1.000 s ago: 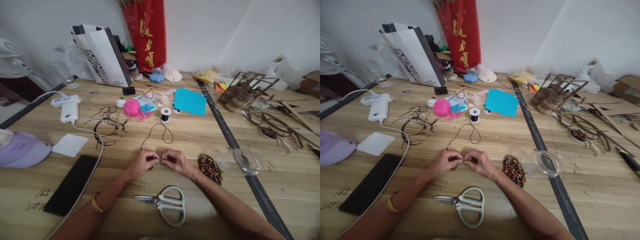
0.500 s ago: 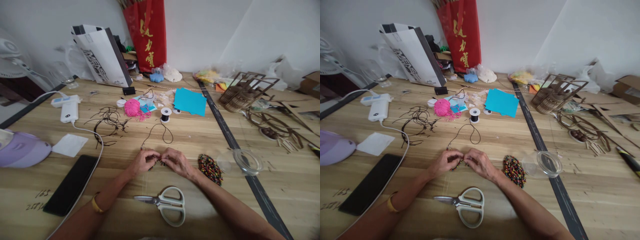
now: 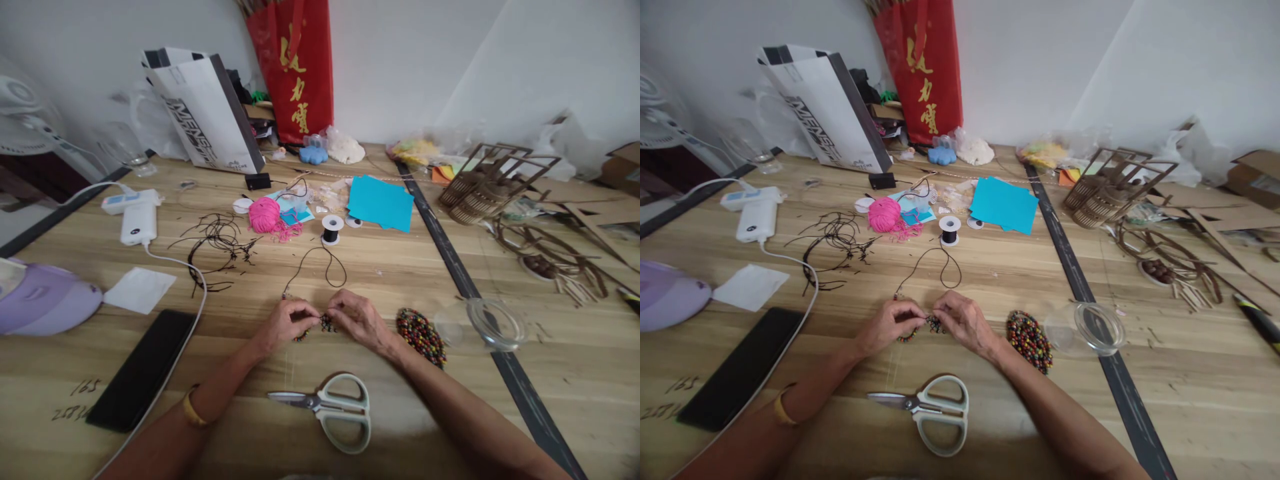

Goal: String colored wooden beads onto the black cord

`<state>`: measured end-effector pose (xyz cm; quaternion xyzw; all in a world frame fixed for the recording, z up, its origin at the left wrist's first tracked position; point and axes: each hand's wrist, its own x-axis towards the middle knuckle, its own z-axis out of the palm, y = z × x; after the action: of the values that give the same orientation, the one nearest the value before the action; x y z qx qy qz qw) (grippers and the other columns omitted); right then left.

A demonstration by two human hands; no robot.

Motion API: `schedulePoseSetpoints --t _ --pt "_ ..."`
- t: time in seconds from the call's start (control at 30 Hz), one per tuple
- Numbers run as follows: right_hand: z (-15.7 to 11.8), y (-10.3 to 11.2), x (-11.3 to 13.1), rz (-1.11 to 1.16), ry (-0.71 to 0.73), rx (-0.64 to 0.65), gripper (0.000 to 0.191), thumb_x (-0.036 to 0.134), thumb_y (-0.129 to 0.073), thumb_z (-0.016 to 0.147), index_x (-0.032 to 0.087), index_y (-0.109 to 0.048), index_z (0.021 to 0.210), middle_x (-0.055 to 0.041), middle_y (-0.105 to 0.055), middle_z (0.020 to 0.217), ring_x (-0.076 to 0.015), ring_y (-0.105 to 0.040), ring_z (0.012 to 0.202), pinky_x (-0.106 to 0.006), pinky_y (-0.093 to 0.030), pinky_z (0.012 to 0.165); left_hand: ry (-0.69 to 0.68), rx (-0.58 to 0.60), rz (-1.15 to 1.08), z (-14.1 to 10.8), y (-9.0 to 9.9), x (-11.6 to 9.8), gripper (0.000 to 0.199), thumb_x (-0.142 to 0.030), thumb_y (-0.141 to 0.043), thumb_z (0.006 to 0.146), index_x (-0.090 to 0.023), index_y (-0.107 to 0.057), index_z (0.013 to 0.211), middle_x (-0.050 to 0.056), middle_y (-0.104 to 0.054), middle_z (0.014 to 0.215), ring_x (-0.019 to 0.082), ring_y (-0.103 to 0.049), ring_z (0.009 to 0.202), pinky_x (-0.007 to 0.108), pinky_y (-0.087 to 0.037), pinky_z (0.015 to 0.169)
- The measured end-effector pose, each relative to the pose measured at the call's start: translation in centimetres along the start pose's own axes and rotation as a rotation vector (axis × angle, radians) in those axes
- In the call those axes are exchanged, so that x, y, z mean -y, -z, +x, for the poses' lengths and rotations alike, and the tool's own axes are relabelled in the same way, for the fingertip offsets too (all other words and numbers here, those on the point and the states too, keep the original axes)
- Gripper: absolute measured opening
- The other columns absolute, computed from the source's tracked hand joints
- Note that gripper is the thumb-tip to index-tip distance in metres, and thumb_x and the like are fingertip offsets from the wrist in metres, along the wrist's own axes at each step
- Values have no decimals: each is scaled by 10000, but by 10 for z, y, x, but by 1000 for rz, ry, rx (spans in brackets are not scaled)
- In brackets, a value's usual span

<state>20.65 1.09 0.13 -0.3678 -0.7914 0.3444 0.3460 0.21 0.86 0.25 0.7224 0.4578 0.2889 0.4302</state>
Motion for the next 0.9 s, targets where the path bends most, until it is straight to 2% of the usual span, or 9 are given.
schedulePoseSetpoints --t 0.17,0.37,0.6,0.73,0.9 --pt "3 11 -12 -99 -98 -77 96 206 -497 883 162 -582 879 -37 -609 788 -145 -568 730 -243 -449 668 36 -12 -26 0 0 -3 128 -229 -630 749 -124 -698 724 25 -675 638 105 -557 584 194 -419 564" --pt "3 18 -18 -263 -126 78 90 137 -507 845 173 -584 876 -32 -625 807 -138 -567 710 -227 -422 650 36 -18 -17 0 -1 0 139 -242 -630 752 -122 -692 723 30 -672 648 106 -549 584 195 -413 549" --pt "2 14 -11 -335 -22 199 112 123 -493 878 186 -581 850 -29 -594 829 -130 -567 721 -211 -406 649 40 -8 9 0 0 -2 118 -212 -627 759 -122 -693 721 26 -669 648 112 -567 610 202 -430 601" --pt "1 9 -12 -424 51 229 127 130 -473 891 187 -580 855 -33 -572 809 -141 -561 738 -214 -406 641 29 -11 18 0 0 -3 105 -198 -629 754 -123 -691 715 29 -678 662 113 -573 612 204 -435 611" --pt "-1 6 -15 -537 69 238 97 115 -510 863 186 -575 852 -29 -569 793 -139 -550 713 -217 -398 619 31 -8 24 1 -1 -1 103 -186 -624 754 -119 -691 714 30 -677 657 110 -566 599 201 -429 593"
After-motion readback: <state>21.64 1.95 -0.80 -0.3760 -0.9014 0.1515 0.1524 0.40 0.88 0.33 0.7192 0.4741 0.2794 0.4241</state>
